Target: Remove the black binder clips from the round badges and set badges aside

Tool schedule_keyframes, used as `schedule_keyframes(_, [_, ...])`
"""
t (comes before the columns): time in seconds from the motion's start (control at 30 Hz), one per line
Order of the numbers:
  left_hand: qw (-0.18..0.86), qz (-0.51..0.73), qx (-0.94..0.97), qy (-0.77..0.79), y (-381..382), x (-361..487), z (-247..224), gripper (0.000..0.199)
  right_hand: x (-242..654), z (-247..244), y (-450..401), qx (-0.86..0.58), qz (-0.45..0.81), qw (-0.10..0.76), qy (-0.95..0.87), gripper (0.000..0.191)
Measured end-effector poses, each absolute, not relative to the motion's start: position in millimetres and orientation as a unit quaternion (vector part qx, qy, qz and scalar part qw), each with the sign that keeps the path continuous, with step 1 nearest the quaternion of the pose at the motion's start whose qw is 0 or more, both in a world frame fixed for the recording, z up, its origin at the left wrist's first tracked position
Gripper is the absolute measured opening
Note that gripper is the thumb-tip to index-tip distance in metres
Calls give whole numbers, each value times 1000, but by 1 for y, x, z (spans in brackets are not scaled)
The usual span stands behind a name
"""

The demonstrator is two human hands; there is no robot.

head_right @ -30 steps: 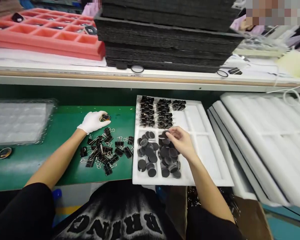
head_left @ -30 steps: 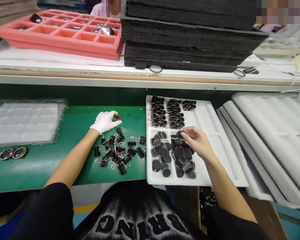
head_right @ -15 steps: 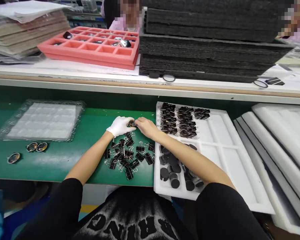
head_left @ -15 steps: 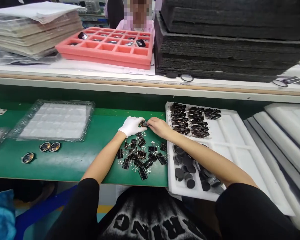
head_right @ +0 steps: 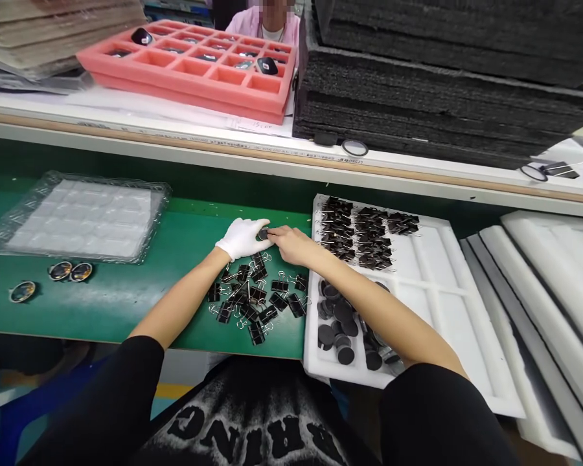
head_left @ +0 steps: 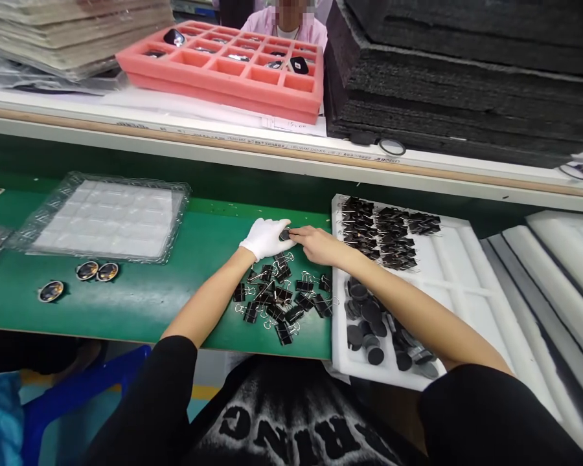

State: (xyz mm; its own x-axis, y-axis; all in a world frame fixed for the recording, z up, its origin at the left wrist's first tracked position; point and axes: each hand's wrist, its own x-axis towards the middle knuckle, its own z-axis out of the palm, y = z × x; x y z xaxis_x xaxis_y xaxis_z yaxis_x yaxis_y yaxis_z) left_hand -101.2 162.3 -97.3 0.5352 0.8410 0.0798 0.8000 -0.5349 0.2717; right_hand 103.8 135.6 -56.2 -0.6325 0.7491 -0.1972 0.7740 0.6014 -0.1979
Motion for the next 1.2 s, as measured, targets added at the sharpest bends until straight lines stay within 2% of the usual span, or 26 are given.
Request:
schedule_keyframes(0.1, [108, 98, 865, 480, 159, -101, -95, 60, 103, -50, 133, 430, -132, 13, 893, 57])
schedule_keyframes(0.23, [97, 119, 831, 535, 159, -101, -94, 87, 95, -34, 119, 479, -171, -98, 856, 28])
schedule_keyframes(0.3, [106, 129, 821, 546, 160, -102, -95, 91, 84, -30, 110, 501, -199, -71, 839, 27])
schedule_keyframes(0.4, [150, 140, 835, 510, 163, -106, -96, 84, 69, -33, 106, 537, -238, 6, 809, 22])
schedule_keyframes(0.47, [167, 149, 841, 493, 163, -109, -97, 80, 69, -39, 112, 566, -254, 14, 784, 19])
schedule_keyframes(0.67, [175, 143, 844, 486, 165, -110, -97, 91, 110, -46, 143, 637, -238, 2, 733, 27])
schedule_keyframes(0.77, [171, 137, 846, 486, 168, -109, -99, 88, 118, -49, 150, 648, -234, 3, 725, 25])
schedule_keyframes(0.97, [200, 131, 871, 428, 167, -110, -96, 91, 84, -66, 167, 699, -150, -184, 674, 51])
schedule_keyframes(1.2, [215, 126, 881, 403, 165, -110, -91, 93, 71, -88, 182, 732, -177, -196, 627, 58])
